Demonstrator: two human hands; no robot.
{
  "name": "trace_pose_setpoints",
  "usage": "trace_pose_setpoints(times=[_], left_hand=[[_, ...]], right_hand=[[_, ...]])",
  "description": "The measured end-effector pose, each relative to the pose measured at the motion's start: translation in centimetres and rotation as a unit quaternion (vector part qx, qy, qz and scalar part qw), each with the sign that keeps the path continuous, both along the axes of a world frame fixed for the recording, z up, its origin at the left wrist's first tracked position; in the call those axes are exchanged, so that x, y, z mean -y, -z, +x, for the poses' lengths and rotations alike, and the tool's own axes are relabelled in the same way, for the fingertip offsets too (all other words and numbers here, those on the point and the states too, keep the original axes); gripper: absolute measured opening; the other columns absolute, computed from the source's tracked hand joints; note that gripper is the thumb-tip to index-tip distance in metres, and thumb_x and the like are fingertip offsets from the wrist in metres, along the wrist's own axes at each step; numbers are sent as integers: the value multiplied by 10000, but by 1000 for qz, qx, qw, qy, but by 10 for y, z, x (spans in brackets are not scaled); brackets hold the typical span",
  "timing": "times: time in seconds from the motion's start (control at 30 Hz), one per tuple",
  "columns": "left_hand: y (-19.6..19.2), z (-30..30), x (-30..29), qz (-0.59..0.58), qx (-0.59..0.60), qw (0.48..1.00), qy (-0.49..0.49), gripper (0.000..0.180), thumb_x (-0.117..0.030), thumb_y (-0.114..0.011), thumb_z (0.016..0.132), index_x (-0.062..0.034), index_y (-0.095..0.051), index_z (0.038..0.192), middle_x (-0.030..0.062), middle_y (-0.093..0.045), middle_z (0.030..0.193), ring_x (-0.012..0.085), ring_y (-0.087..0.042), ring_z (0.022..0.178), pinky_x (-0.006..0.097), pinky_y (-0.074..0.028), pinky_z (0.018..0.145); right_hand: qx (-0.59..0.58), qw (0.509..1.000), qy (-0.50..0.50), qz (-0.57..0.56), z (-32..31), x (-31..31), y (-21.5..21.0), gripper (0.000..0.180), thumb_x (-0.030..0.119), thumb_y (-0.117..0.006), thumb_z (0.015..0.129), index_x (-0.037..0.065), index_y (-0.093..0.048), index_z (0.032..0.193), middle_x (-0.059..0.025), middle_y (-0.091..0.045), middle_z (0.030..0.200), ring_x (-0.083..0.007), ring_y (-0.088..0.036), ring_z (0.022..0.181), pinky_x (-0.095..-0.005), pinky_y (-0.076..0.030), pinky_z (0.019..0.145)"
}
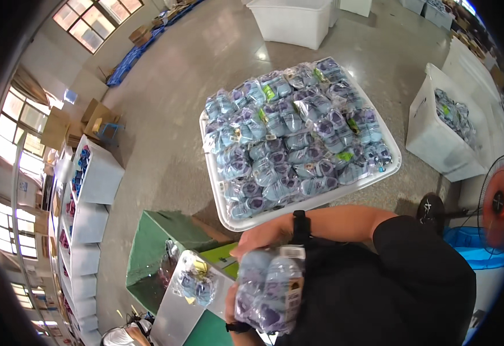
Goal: The person repeatedly picks packaged slippers from a large white bin and places them onto a green conveyor belt. Other workers are visible along the line, handling similar items. The camera wearer continues this pick-and-place cycle throughout the clip.
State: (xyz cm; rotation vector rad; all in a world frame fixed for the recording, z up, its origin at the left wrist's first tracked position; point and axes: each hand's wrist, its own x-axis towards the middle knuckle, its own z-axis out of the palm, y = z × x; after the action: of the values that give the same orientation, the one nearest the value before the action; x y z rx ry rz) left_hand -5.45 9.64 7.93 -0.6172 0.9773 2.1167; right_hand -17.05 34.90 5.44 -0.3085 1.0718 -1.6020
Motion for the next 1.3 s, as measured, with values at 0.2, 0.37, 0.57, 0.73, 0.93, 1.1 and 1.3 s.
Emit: trace_pose_setpoints(times=[0.2, 0.37, 0.57, 0.73, 0.93, 1.1, 1.3], left_hand=[[37, -26, -27, -36, -47, 998, 7, 447, -330, -442, 1033, 32, -581, 1255, 162, -689, 1146, 278, -674, 1019, 405, -539, 903], [86, -3, 14, -117, -35, 978, -171, 382, -303, -478, 1026, -19, -576, 1261, 100, -676, 1060, 212, -622, 936, 368, -509, 839], [124, 55, 50, -214, 44, 953, -211, 392, -348, -528, 998, -49, -581, 1245, 61, -618, 1036, 195, -568, 903, 350, -476, 828], [132, 82, 56, -280, 60, 931, -225, 463, -353, -548, 984, -26, -547, 1312, 83, -600, 1071, 210, -563, 931, 360, -475, 851], [137, 96, 54, -297, 37, 932, -204, 455, -323, -562, 982, -8, -538, 1309, 102, -621, 1040, 222, -601, 887, 360, -505, 786], [135, 104, 52, -332, 23, 926, -178, 424, -307, -575, 985, -2, -546, 1280, 105, -640, 996, 223, -630, 858, 348, -523, 732], [146, 118, 51, -341, 39, 924, -166, 394, -291, -592, 983, -10, -558, 1257, 103, -642, 982, 212, -630, 829, 328, -526, 710]], right_hand=[[-196, 976, 87, 38, 4, -62, 33, 443, 388, -693, 936, -16, -703, 1115, -40, -711, 1017, -94, -633, 877, -264, -510, 779], [37, 944, 322, 66, 24, -127, 77, 403, 307, -749, 903, 12, -684, 1170, -51, -696, 1050, -115, -654, 903, -283, -546, 754], [-11, 817, 548, 181, 19, -198, 128, 437, 236, -774, 885, 14, -623, 1230, -15, -665, 982, -81, -638, 816, -247, -517, 632], [-19, 707, 696, 123, -6, -252, 162, 420, 212, -770, 883, 0, -631, 1217, -19, -660, 959, -101, -626, 730, -271, -529, 617], [-40, 560, 697, 446, -19, -285, 211, 616, 149, -732, 829, -14, -503, 1378, -80, -650, 921, -186, -623, 742, -321, -509, 594], [-75, 645, 643, 405, 8, -266, 229, 534, 109, -660, 890, -54, -488, 1368, -90, -668, 965, -144, -628, 751, -290, -507, 591], [-139, 636, 630, 424, 50, -250, 229, 337, 103, -607, 913, -66, -603, 1204, -90, -678, 860, -160, -678, 692, -299, -496, 569]])
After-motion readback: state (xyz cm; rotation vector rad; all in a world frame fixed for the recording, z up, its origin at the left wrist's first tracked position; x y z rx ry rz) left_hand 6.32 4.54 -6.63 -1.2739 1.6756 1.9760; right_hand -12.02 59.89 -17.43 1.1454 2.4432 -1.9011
